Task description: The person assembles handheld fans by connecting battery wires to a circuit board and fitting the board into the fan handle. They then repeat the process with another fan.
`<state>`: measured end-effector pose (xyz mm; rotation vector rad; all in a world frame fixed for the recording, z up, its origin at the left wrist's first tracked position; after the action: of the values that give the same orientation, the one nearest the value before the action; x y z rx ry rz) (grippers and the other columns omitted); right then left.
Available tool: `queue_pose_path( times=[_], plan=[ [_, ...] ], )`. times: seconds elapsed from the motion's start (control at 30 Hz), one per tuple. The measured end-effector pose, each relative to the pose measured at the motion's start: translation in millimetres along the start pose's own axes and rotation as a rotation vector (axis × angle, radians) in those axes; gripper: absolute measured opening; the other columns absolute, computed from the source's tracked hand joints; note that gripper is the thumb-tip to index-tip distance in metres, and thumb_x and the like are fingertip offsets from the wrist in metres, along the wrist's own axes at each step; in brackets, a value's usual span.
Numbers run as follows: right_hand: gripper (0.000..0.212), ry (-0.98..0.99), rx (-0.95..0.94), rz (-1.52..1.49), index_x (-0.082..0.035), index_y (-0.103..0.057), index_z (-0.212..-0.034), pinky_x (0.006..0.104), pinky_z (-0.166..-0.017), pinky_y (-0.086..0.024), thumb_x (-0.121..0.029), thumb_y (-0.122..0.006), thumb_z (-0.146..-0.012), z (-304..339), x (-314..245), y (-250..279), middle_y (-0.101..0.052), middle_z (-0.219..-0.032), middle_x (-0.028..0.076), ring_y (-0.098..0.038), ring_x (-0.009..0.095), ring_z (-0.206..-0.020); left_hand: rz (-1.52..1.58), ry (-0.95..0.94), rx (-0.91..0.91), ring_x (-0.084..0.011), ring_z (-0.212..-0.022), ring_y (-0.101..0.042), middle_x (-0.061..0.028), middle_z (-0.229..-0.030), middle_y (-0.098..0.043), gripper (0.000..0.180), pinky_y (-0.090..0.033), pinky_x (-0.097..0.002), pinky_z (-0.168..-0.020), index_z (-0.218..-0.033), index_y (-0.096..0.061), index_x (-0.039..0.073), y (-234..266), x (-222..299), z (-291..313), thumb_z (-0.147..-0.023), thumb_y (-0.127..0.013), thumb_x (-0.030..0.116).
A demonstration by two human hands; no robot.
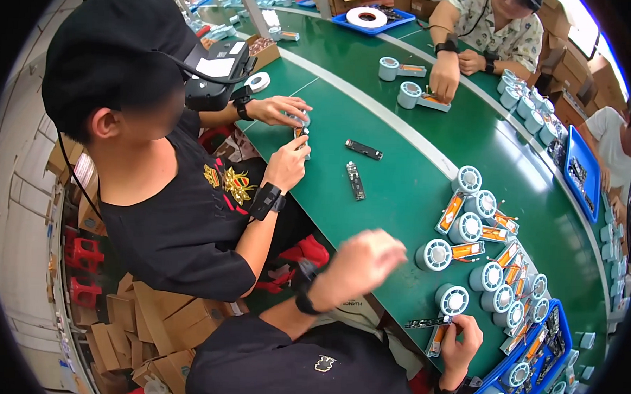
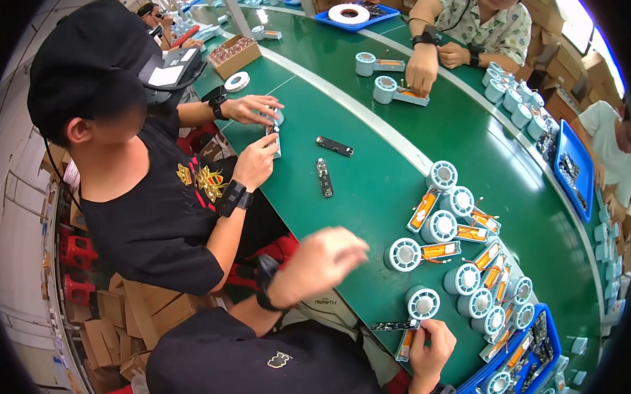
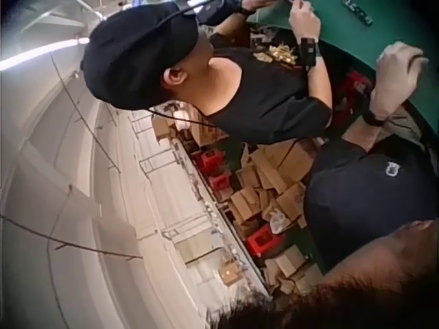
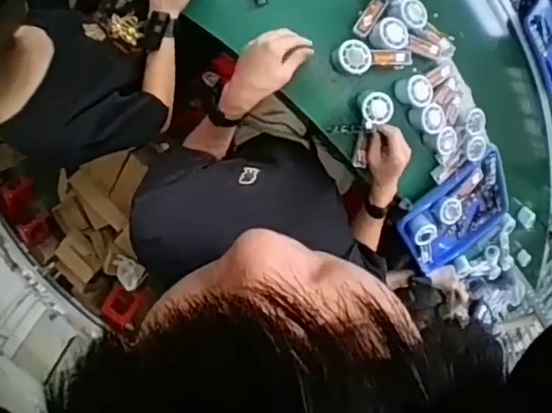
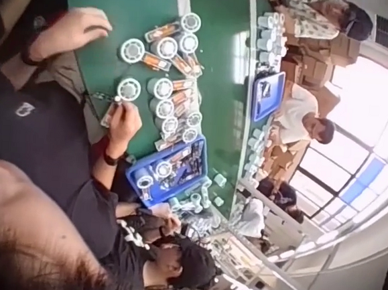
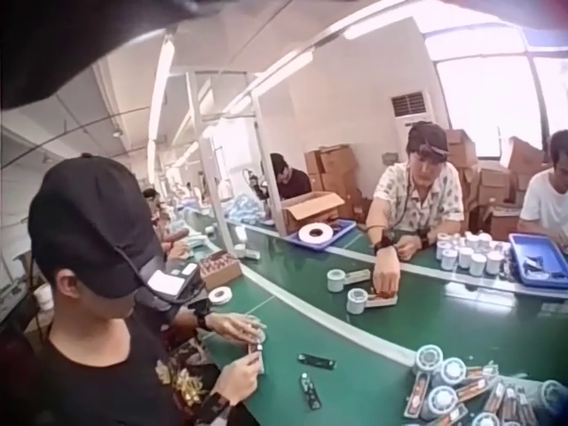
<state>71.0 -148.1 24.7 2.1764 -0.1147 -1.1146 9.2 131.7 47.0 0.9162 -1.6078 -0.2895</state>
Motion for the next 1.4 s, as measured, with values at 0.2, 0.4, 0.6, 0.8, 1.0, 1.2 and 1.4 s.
queue_pose_path(
  times=[0.2, 0.4, 0.6, 0.8, 1.0, 1.2, 1.4],
  plan=[
    [0.017, -0.048, -0.016, -0.005, 0.002, -0.062, -0.088, 0.0303, -0.060, -0.046, 0.014, -0.061, -0.077, -3.1, 2.4, -0.8, -0.062, -0.077, 0.011, -0.061, 0.021, -0.063, -0.547, 0.220, 0.375, -0.0385, -0.093, -0.067, -0.0166, -0.102, -0.071, 0.022, -0.056, -0.0475, -0.083, -0.100, -0.069, 0.002, 74.5, -78.9, -17.3, -0.099, -0.064, 0.023],
    [0.018, -0.097, -0.013, -0.007, 0.003, -0.061, -0.089, 0.0290, -0.062, -0.045, 0.016, -0.060, -0.077, -2.2, 2.5, -1.6, -0.061, -0.079, 0.010, -0.058, 0.018, -0.065, -0.465, 0.473, 0.196, -0.0391, -0.095, -0.070, -0.0176, -0.103, -0.071, 0.025, -0.057, -0.0473, -0.081, -0.104, -0.069, 0.002, 67.6, -101.2, -15.0, -0.099, -0.065, 0.026],
    [0.019, -0.093, -0.001, 0.002, 0.003, -0.061, -0.090, 0.0284, -0.062, -0.045, 0.016, -0.060, -0.076, -2.3, 4.2, -1.9, -0.060, -0.080, 0.010, -0.056, 0.017, -0.066, -0.479, 0.535, 0.151, -0.0394, -0.091, -0.071, -0.0173, -0.104, -0.072, 0.027, -0.058, -0.0466, -0.078, -0.101, -0.072, 0.003, 63.7, -103.0, -18.9, -0.098, -0.067, 0.029],
    [0.018, -0.107, -0.016, -0.007, 0.003, -0.060, -0.090, 0.0282, -0.062, -0.045, 0.015, -0.060, -0.077, -1.8, 1.1, -2.6, -0.060, -0.079, 0.010, -0.056, 0.017, -0.066, -0.497, 0.396, 0.296, -0.0399, -0.083, -0.071, -0.0184, -0.098, -0.070, 0.026, -0.058, -0.0494, -0.072, -0.090, -0.067, 0.001, 75.0, -101.7, -30.6, -0.098, -0.065, 0.026],
    [0.017, -0.116, -0.019, -0.003, 0.003, -0.060, -0.090, 0.0281, -0.062, -0.045, 0.015, -0.060, -0.078, 2.2, 0.0, 1.5, -0.060, -0.078, 0.009, -0.055, 0.017, -0.065, -0.474, 0.530, 0.223, -0.0405, -0.090, -0.071, -0.0186, -0.104, -0.072, 0.026, -0.058, -0.0487, -0.077, -0.104, -0.073, 0.003, 71.0, -96.7, -29.3, -0.097, -0.064, 0.027],
    [0.015, -0.118, -0.036, 0.018, 0.003, -0.060, -0.089, 0.0280, -0.062, -0.044, 0.014, -0.061, -0.079, -0.3, -2.1, 0.0, -0.059, -0.078, 0.009, -0.054, 0.016, -0.065, -0.483, 0.560, 0.124, -0.0400, -0.092, -0.071, -0.0182, -0.109, -0.073, 0.031, -0.059, -0.0487, -0.078, -0.109, -0.072, 0.002, 62.5, -102.7, -30.5, -0.098, -0.064, 0.029],
    [0.015, -0.133, -0.036, 0.029, 0.003, -0.060, -0.089, 0.0278, -0.062, -0.044, 0.014, -0.061, -0.079, 1.3, -1.4, -1.2, -0.059, -0.078, 0.009, -0.054, 0.015, -0.065, -0.438, 0.559, 0.179, -0.0394, -0.093, -0.072, -0.0162, -0.111, -0.073, 0.036, -0.059, -0.0477, -0.081, -0.112, -0.072, 0.002, 59.2, -104.2, -21.9, -0.098, -0.065, 0.034]
  ],
)
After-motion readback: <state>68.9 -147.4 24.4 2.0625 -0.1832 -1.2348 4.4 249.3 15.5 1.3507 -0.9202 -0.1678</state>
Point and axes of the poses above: each hand's wrist, its own z-axis away from the middle knuckle, its own y-axis out of the back of the hand, x = y × z, the point moved 6 cm from there along -z, towards the middle knuckle
